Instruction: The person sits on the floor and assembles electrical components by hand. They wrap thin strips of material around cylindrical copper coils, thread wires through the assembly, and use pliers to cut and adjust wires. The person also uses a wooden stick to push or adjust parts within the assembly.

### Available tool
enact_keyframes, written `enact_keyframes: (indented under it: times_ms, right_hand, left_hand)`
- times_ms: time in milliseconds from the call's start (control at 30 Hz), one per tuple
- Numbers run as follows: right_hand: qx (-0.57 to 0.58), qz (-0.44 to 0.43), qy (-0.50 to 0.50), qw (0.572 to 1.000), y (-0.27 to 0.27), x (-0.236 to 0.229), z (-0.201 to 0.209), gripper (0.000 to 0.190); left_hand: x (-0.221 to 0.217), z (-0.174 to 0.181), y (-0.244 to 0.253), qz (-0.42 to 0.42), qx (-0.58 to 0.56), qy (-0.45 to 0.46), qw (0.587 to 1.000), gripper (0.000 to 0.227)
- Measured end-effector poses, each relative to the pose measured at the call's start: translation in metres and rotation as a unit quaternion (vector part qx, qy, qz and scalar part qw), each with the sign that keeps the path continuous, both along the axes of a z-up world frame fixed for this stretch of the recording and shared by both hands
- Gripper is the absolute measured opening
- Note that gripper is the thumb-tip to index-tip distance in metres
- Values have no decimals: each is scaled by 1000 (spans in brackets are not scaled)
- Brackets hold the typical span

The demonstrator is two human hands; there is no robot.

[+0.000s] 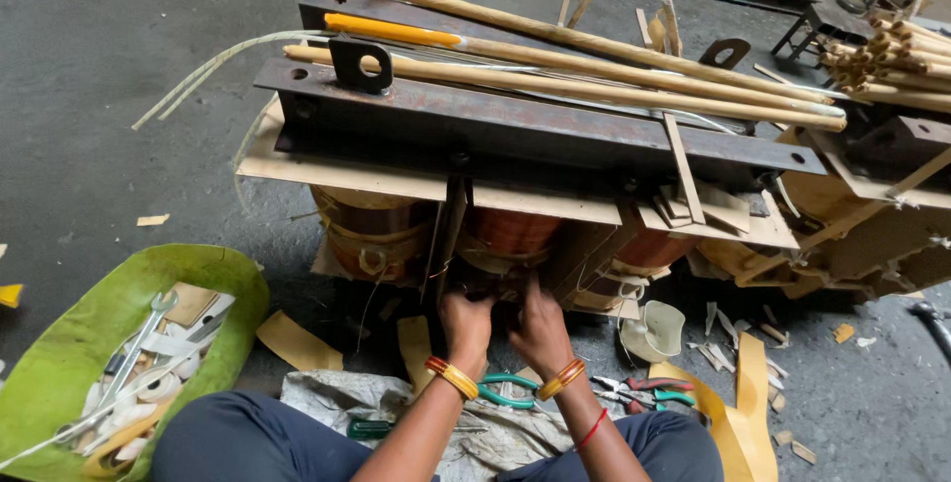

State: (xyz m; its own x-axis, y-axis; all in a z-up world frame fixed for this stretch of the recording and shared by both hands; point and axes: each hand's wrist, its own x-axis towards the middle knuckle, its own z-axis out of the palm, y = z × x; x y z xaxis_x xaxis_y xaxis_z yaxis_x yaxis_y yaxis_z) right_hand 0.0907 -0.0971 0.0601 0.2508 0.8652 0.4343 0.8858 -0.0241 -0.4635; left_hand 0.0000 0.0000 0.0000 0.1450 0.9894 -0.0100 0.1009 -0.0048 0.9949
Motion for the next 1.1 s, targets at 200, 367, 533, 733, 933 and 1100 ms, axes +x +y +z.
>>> enact_keyframes:
  times_ms: [200,367,533,733,933,1100]
  right_hand:
    - [142,-60,-134,979,11,-10,-28,55]
    - [172,-98,-171,965,10,-19,-14,35]
    - [192,-180,-129,956,6,-36,2,40]
    - [163,-264,-38,950,19,-33,-13,26]
    - [124,-262,-97,952,38,-4,-72,29]
    - [-107,-314,-54,942,48,3,-85,31]
  left_hand:
    - [-5,14,-4,-58,-54,-73,994,30]
    - [-14,21,-2,-12,107,53,993,33]
    - [-22,20,-6,-85,-16,-58,995,28]
    - [-10,14,-13,-191,-116,-359,906,26]
    - [-5,21,-20,-106,-68,-313,941,28]
    - [-4,24,-21,-60,-47,-308,948,30]
